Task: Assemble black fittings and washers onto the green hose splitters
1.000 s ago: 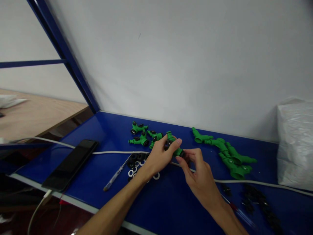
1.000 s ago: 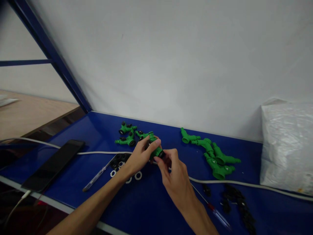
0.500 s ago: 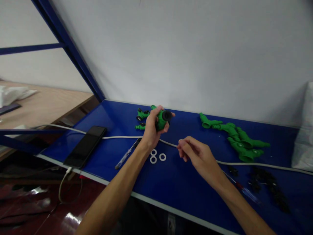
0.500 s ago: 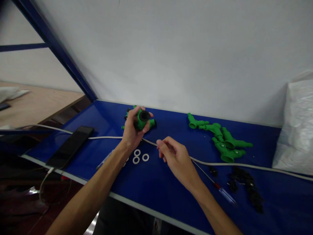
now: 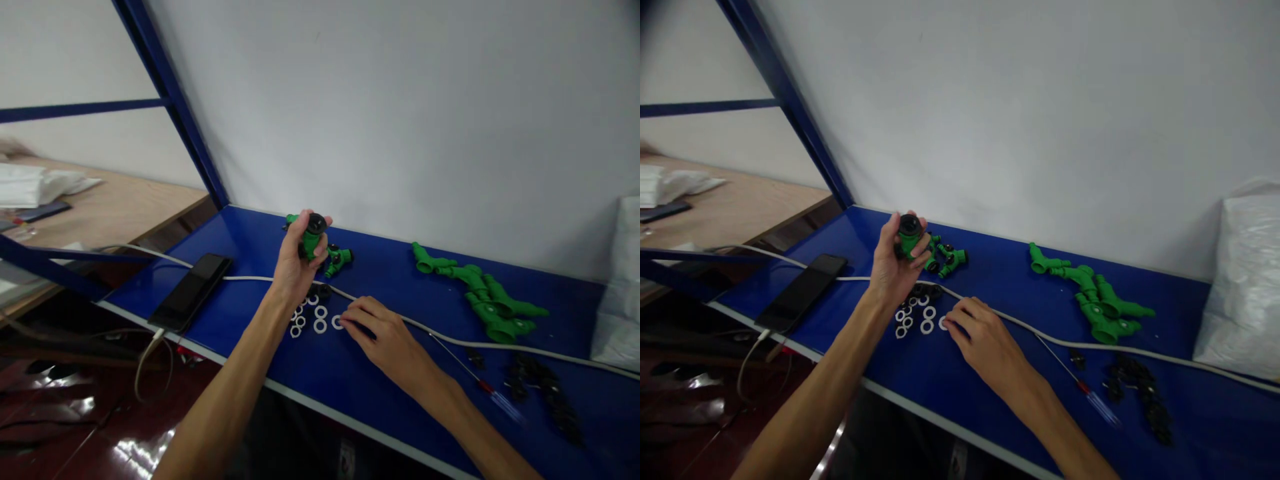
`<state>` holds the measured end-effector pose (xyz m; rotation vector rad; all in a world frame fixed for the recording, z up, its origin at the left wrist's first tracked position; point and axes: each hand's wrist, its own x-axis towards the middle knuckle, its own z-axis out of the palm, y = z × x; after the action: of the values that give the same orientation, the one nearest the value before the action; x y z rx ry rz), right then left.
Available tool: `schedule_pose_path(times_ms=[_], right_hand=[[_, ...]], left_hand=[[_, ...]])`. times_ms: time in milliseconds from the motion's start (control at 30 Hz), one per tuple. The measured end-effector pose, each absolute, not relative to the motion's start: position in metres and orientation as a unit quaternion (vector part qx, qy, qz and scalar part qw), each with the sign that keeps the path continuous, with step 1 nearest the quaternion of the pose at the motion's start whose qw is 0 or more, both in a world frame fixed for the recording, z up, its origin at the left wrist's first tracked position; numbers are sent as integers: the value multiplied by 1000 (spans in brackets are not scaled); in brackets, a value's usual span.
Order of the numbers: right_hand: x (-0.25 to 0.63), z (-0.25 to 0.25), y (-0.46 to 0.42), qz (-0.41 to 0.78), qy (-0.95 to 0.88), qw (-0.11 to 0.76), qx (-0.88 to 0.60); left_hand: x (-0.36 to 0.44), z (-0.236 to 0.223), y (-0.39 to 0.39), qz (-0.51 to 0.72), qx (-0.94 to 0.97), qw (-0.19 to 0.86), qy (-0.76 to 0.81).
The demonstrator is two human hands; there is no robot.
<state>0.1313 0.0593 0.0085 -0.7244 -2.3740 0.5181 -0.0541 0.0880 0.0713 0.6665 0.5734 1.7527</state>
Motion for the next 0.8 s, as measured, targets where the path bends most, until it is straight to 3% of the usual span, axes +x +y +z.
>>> schedule_pose_path(times_ms=[167, 400, 600, 800], right_hand=[[99, 16, 46, 133, -930, 249, -236], [65, 1, 23, 115, -939, 218, -241], [60, -13, 16, 151, -918, 273, -245], [91, 5, 17, 223, -843, 372, -318]], left_hand=[[-67, 72, 17, 751, 201, 564, 278], [-48, 16, -82, 749, 65, 589, 298], [-47, 20, -66, 719, 105, 597, 340], [-40, 34, -45, 698, 141, 623, 325]])
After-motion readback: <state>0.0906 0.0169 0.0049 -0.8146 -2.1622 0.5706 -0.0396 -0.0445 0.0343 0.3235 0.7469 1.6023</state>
